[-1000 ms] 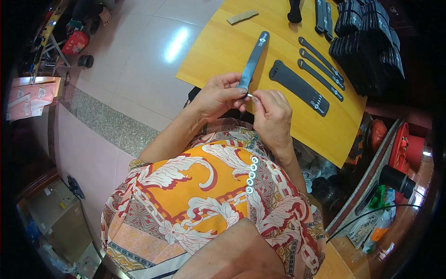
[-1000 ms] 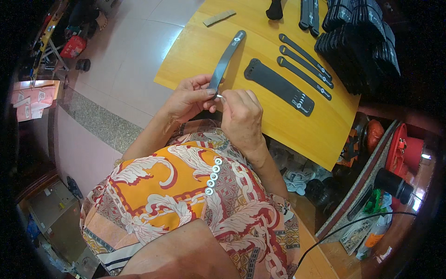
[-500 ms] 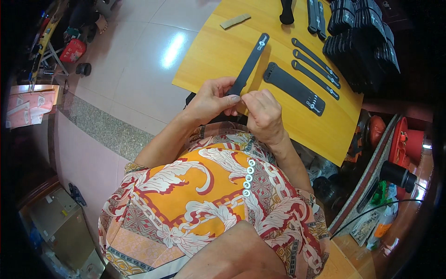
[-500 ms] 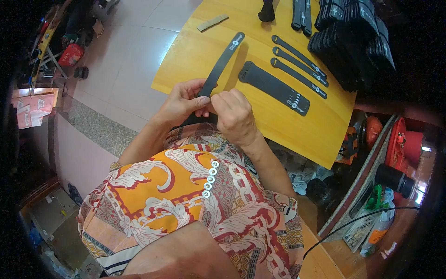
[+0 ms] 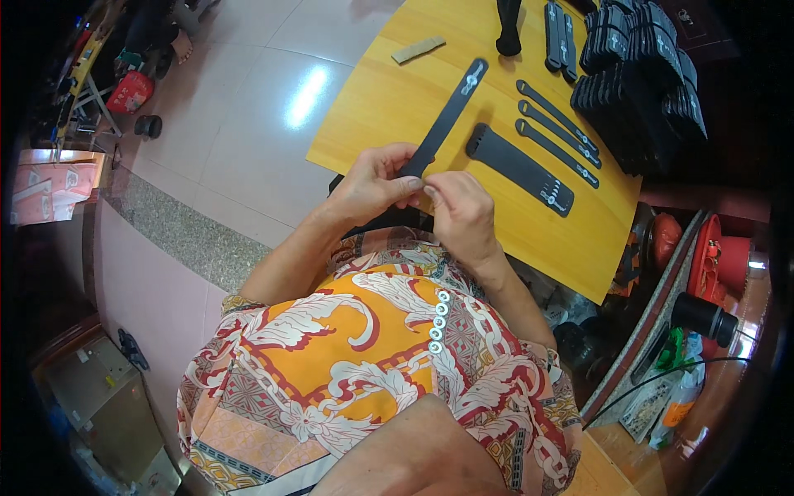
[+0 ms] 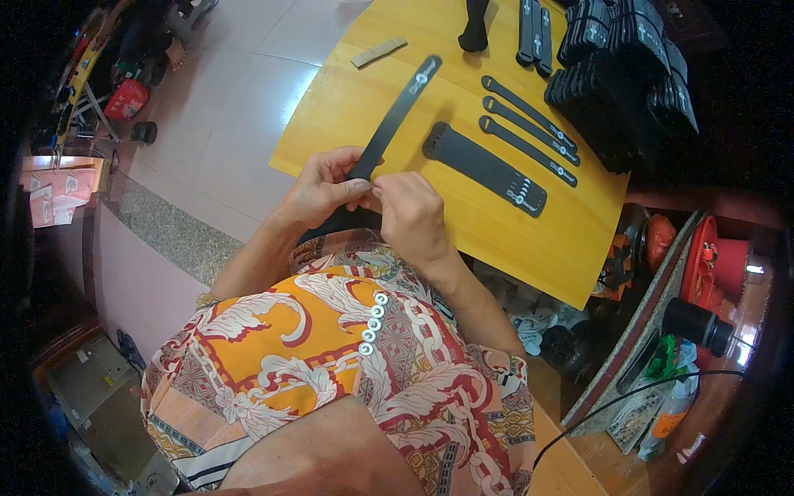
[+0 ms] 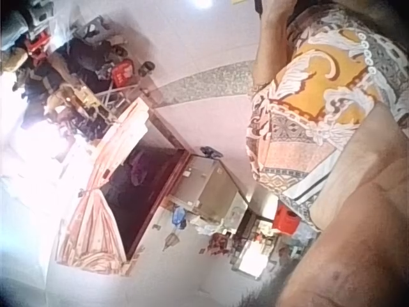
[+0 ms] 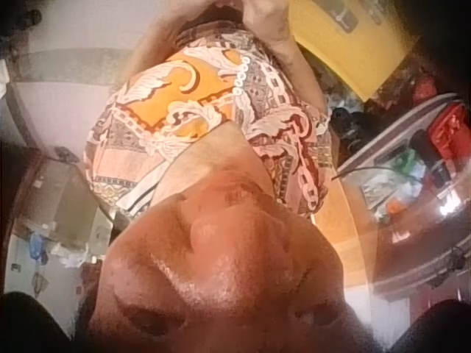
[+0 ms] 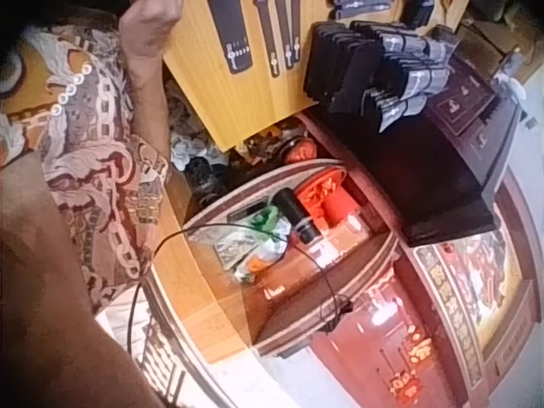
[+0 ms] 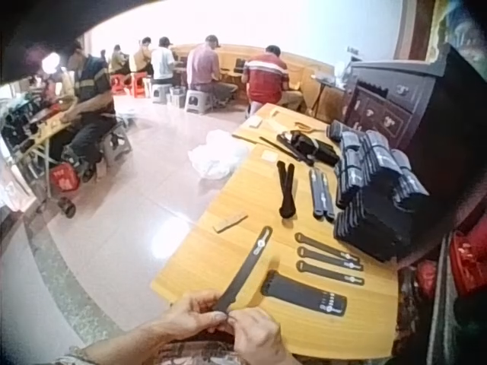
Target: Assembling hardware components into black synthetic straps at a workshop table.
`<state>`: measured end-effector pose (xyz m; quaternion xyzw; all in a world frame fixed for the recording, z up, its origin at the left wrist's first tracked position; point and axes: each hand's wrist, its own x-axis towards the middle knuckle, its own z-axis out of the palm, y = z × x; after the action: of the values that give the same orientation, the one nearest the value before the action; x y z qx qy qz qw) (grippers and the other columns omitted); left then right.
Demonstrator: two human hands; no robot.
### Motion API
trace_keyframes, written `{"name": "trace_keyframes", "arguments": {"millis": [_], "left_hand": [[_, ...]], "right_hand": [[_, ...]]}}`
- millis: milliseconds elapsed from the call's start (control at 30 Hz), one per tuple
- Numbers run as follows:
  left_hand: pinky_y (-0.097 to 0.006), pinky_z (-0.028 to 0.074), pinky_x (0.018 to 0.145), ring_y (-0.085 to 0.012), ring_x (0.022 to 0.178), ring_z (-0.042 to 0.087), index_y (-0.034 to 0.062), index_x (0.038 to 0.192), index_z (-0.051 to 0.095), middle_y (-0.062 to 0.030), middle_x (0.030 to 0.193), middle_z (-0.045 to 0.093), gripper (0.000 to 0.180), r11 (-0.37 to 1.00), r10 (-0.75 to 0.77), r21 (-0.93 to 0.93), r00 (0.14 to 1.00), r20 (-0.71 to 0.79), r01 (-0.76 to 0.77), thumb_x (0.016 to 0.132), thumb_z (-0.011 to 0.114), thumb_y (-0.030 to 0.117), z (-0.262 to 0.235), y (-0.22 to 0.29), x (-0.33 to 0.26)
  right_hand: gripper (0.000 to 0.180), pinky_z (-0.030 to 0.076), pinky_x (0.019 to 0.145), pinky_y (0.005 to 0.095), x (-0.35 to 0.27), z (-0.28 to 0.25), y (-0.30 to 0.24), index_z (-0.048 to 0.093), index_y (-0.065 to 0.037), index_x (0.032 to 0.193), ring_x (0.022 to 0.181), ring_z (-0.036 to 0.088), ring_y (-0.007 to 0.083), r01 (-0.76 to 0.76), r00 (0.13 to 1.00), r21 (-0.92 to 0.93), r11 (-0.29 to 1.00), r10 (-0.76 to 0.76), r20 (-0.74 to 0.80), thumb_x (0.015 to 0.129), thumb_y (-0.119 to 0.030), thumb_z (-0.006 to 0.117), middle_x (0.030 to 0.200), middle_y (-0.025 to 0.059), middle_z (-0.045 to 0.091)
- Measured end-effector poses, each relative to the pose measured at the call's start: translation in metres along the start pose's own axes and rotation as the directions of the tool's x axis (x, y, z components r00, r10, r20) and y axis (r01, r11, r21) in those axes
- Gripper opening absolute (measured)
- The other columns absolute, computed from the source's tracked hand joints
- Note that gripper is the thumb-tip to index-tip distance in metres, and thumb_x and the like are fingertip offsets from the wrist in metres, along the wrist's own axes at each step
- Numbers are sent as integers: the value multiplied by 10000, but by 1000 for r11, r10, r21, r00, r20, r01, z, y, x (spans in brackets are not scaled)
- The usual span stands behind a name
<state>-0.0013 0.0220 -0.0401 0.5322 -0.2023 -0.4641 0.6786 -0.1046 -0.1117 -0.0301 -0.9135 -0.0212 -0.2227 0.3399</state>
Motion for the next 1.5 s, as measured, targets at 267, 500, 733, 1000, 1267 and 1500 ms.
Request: {"name": "trace_keyframes", "arguments": {"millis": [267, 500, 733, 1000, 1267, 1500], "left_hand": [[-203, 453, 596, -88, 643, 534, -33, 1151, 497, -38, 794, 581, 314, 996, 30, -88, 998, 60, -24, 844, 536, 15, 2, 6, 4], [-205, 451, 591, -80, 652, 533, -33, 1168, 494, -35, 801, 585, 324, 995, 36, -98, 998, 59, -30, 852, 535, 30, 1, 1, 1], [-185, 443, 551, -65, 642, 539, -19, 1155, 507, -16, 800, 590, 316, 998, 25, 59, 1000, -14, -24, 850, 557, 45, 5, 3, -4], [-175, 439, 550, -47, 638, 534, 10, 1155, 511, 1, 783, 591, 295, 977, 19, 213, 1000, -11, -17, 863, 533, 47, 8, 7, -5], [-190, 459, 579, -47, 671, 529, -6, 1066, 532, -4, 805, 582, 217, 960, 0, 280, 1000, -11, 3, 851, 534, 24, 11, 13, -8], [-174, 424, 533, -50, 631, 530, 8, 1131, 516, -2, 782, 593, 289, 982, -38, 183, 999, 1, 37, 852, 564, 70, 11, 11, -7]], "right_hand": [[126, 456, 622, 398, 4, -15, 2, 582, 18, 831, 726, 580, 358, -326, 940, 136, 936, 305, 152, 803, -105, 583, 799, 200, 586], [109, 451, 640, 408, 3, -19, -7, 574, 13, 810, 777, 575, 368, -415, 890, 100, 904, 381, 251, 823, -92, 547, 812, 206, 586], [50, 446, 648, 419, -4, -15, -3, 546, 24, 794, 748, 563, 370, -248, 961, 121, 961, 228, 159, 771, -5, 512, 769, 200, 564], [83, 441, 603, 411, -5, -6, -6, 533, 13, 772, 694, 555, 347, -33, 997, -64, 997, 38, 65, 706, 49, 497, 720, 164, 548], [88, 429, 563, 333, -10, -3, 0, 570, 30, 793, 583, 537, 234, 29, 999, -103, 994, -25, 39, 801, -23, 501, 631, 144, 530], [133, 435, 559, 336, -5, -10, -2, 573, 38, 790, 602, 568, 197, -680, 733, 449, 580, 527, 430, 837, -71, 513, 648, 139, 575]]}}
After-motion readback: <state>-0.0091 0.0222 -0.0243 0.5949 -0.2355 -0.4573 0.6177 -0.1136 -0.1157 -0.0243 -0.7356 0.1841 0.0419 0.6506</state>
